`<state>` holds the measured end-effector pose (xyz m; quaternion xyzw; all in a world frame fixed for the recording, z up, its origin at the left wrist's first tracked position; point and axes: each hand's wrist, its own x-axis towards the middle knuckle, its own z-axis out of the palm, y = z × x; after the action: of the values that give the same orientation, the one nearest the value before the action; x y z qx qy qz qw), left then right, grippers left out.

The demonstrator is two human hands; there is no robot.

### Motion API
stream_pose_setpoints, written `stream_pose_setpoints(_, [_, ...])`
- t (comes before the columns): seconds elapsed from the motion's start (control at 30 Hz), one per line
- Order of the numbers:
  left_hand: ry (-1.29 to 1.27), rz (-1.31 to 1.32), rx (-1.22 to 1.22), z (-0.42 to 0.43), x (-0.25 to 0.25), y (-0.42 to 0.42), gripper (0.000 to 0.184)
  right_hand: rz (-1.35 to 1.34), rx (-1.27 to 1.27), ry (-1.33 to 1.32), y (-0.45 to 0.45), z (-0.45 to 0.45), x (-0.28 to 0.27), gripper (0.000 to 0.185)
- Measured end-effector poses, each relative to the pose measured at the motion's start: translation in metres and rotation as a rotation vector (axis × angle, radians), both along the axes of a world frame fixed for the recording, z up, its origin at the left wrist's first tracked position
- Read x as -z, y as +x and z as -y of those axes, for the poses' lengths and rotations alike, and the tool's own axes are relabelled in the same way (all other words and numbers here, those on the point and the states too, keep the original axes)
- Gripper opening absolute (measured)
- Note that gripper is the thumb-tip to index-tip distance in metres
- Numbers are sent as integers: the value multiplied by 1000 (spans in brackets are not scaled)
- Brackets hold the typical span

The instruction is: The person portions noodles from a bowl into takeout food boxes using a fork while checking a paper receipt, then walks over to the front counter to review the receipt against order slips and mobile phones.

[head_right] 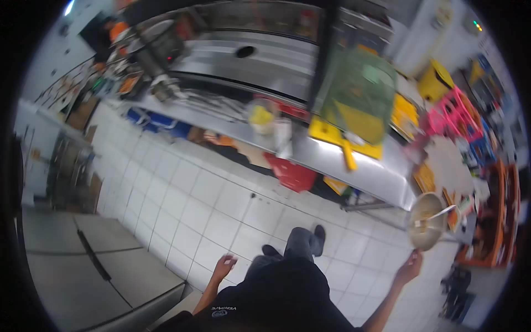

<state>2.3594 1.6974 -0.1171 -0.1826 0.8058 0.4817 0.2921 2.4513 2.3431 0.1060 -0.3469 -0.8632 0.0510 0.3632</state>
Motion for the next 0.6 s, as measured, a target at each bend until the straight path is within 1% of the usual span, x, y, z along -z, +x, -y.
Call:
stream_pose_setpoints(0.03, [224,92,-158,-5,-41,-43,51,-19,-130,-13,-33,53,6,20])
stream_pose_setpoints(0.07, [446,66,-216,-1,-74,-81,53,13,-231,-121,-69,118,2,20])
stream_pose_setpoints(0.1, [569,56,-189,2,-105,-119,54,46,-329,-227,-107,182,-1,20])
stream_pose_setpoints(0.17, [780,3,-3,21,-172,-189,65,-39,-625,-275,-179,294,9,22])
stream_pose_setpoints(0.23, [954,-12,44,66,-205,-248,74,9,-890,-325,-245,408,3,18])
stream_pose_setpoints(0.3, [996,-13,-92,132,-203,-292,78,42,-1157,-266,-306,504,16,19])
stream_pose_setpoints(0.33, [993,-59,-110,175,-203,-319,78,63,-1254,-329,-345,556,21,20])
stream_pose_setpoints(0.37, [930,-149,-216,223,-202,-328,78,112,-1350,-410,-371,607,23,22])
stream_pose_setpoints(0.4, [863,-241,-328,271,-201,-339,79,152,-1453,-384,-408,653,24,21])
stream_pose_setpoints(0.43, [842,-219,-434,327,-192,-344,68,201,-1543,-384,-436,707,24,19])
stream_pose_setpoints(0.47, [841,-263,-541,383,-182,-343,56,241,-1686,-424,-468,759,19,21])
stream_pose_setpoints(0.5, [827,-205,-659,434,-190,-342,48,281,-1830,-444,-503,807,8,22])
stream_pose_setpoints(0.53, [842,-286,-779,481,-193,-341,42,351,-1960,-455,-535,857,-5,27])
stream_pose_setpoints(0.57, [878,-339,-862,530,-183,-345,49,414,-2080,-458,-566,906,-19,31])
stream_pose_setpoints(0.6, [874,-465,-923,569,-195,-354,65,519,-2057,-577,-595,954,-38,41])
